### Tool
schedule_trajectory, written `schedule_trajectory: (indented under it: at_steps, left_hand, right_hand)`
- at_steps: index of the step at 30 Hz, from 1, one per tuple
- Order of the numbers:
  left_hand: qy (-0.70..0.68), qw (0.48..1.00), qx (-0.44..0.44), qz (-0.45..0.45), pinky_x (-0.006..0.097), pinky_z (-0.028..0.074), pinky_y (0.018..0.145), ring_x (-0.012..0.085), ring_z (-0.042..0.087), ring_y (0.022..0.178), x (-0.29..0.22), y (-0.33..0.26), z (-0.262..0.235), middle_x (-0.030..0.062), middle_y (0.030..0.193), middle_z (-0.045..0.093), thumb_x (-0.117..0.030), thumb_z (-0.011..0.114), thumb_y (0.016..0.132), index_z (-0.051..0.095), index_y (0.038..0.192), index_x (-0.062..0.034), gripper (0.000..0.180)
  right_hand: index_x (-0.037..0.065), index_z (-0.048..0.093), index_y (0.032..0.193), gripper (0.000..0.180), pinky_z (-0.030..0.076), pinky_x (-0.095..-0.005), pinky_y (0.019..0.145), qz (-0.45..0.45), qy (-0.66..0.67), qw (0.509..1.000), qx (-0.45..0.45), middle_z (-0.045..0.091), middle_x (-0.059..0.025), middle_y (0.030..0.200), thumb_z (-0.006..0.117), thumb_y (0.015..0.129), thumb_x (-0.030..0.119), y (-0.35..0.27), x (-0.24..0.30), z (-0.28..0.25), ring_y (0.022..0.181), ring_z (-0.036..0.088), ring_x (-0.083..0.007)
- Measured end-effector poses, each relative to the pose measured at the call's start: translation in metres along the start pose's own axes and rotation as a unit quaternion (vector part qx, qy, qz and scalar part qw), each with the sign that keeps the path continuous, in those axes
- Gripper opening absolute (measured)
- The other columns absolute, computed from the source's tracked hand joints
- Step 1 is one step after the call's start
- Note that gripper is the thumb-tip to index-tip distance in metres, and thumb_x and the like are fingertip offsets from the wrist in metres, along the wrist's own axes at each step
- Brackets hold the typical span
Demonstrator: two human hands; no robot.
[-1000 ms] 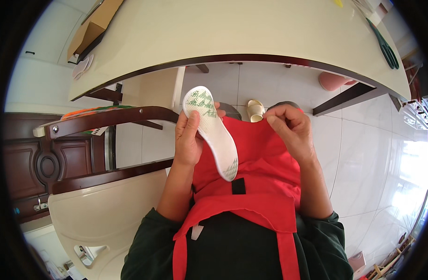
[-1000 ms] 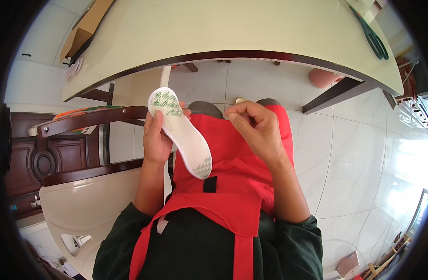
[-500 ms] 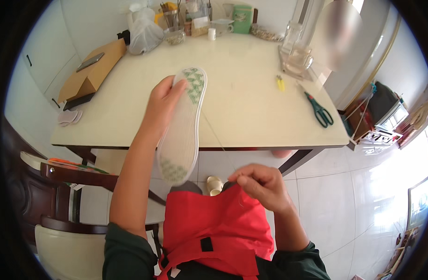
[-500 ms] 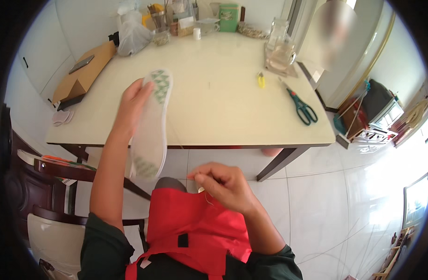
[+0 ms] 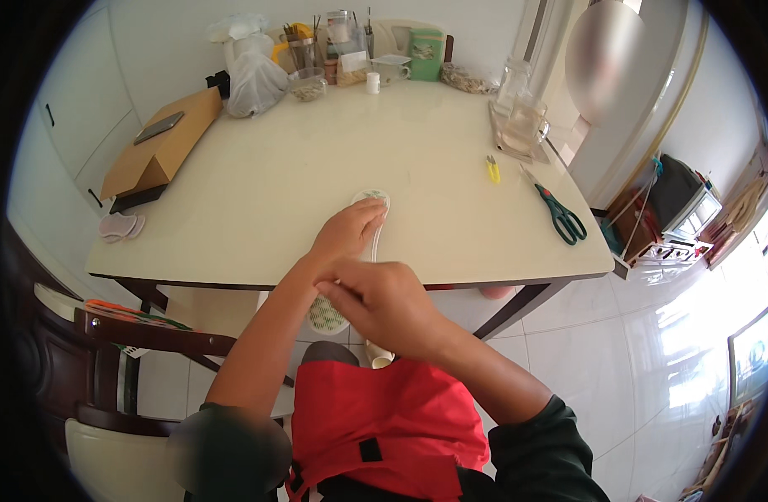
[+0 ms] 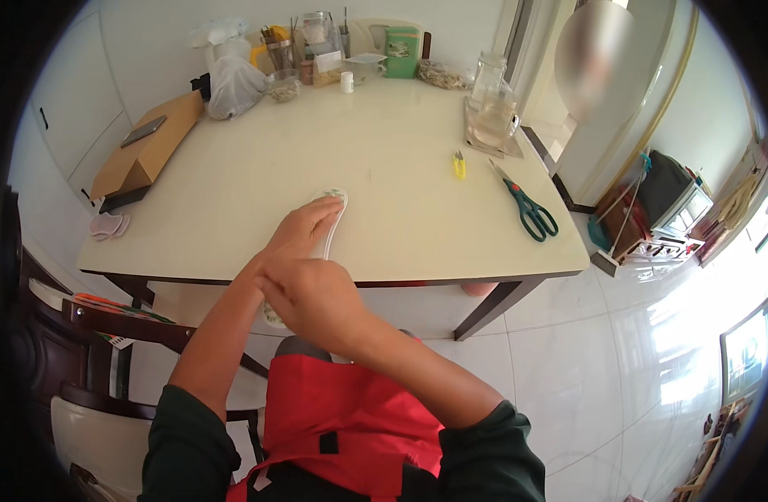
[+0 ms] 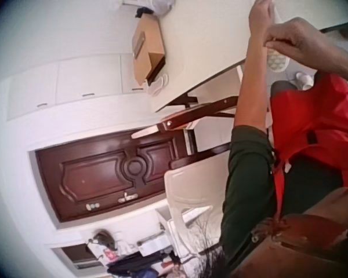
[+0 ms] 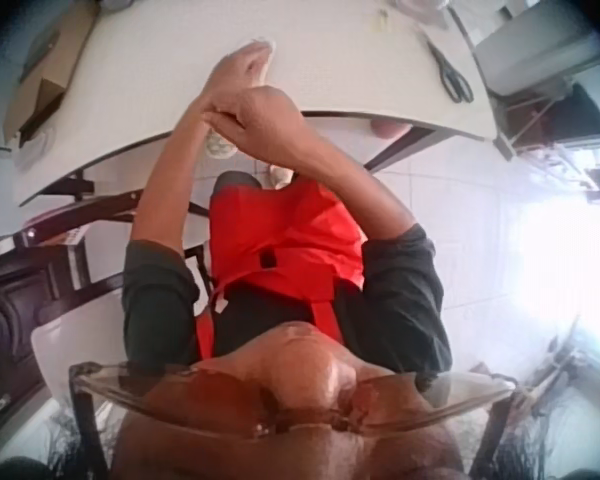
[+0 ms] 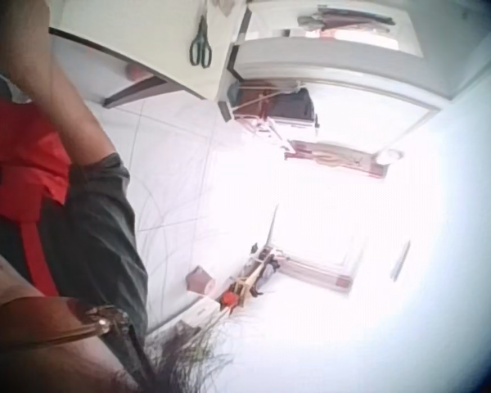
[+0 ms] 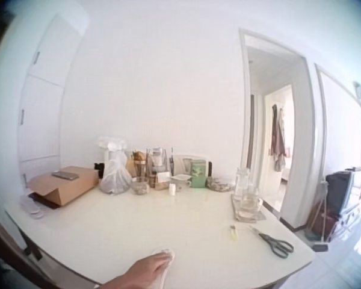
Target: The person hand-sews a patterned insole using a needle and thread, stitching along the perimeter. They flip the insole to check both sides, trim excess thread with scissors, and continue stitching the edge.
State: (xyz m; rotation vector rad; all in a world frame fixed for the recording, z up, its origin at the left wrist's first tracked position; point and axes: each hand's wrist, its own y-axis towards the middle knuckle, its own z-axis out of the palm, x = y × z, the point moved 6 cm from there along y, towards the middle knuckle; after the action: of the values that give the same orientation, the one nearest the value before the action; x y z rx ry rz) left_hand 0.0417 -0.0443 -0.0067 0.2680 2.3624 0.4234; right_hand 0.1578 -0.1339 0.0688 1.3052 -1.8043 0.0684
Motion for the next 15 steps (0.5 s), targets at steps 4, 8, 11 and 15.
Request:
schedule_trajectory:
  at_steps: [4, 8, 11, 15]
  left_hand:
    - [0.06, 0.983, -0.175, -0.005, 0.038, 0.046, 0.088, 0.0345, 0.056, 0.104, 0.013, 0.005, -0.028, 0.0157, 0.121, 0.057, -0.024, 0.044, 0.097, 0.057, 0.103, 0.0007, 0.028]
    - [0.05, 0.98, -0.186, -0.042, 0.039, 0.048, 0.074, 0.0337, 0.059, 0.085, 0.028, 0.006, -0.032, 0.0149, 0.102, 0.06, -0.023, 0.045, 0.096, 0.054, 0.092, -0.0009, 0.024]
    - [0.009, 0.978, -0.207, -0.028, 0.039, 0.048, 0.067, 0.0328, 0.059, 0.076, 0.018, 0.011, -0.032, 0.0133, 0.093, 0.06, -0.023, 0.045, 0.096, 0.054, 0.091, -0.0018, 0.024]
    - [0.016, 0.98, -0.191, -0.058, 0.038, 0.047, 0.064, 0.0319, 0.058, 0.073, 0.022, 0.012, -0.032, 0.0123, 0.087, 0.061, -0.024, 0.045, 0.097, 0.052, 0.086, -0.0021, 0.026]
  right_hand:
    - [0.007, 0.063, 0.101, 0.019, 0.051, -0.0325, 0.062, -0.059, -0.055, 0.984, 0.161, 0.062, -0.0084, 0.096, 0.063, 0.086, 0.018, 0.003, 0.02, -0.002, 0.072, 0.064, -0.0203]
    - [0.006, 0.065, 0.097, 0.015, 0.051, -0.0286, 0.067, 0.117, -0.026, 0.991, -0.056, 0.064, -0.0072, 0.097, 0.065, 0.083, 0.011, 0.015, -0.085, -0.101, 0.077, 0.064, -0.0162]
    - [0.006, 0.061, 0.097, 0.017, 0.049, -0.0375, 0.077, 0.129, -0.424, 0.846, -0.297, 0.06, -0.0112, 0.101, 0.065, 0.08, 0.009, -0.028, -0.175, -0.205, 0.091, 0.061, -0.0277]
    - [0.007, 0.059, 0.105, 0.023, 0.046, -0.0445, 0.085, 0.386, -0.532, 0.724, -0.209, 0.057, -0.0165, 0.109, 0.057, 0.088, 0.023, -0.09, -0.23, -0.254, 0.1, 0.056, -0.0356]
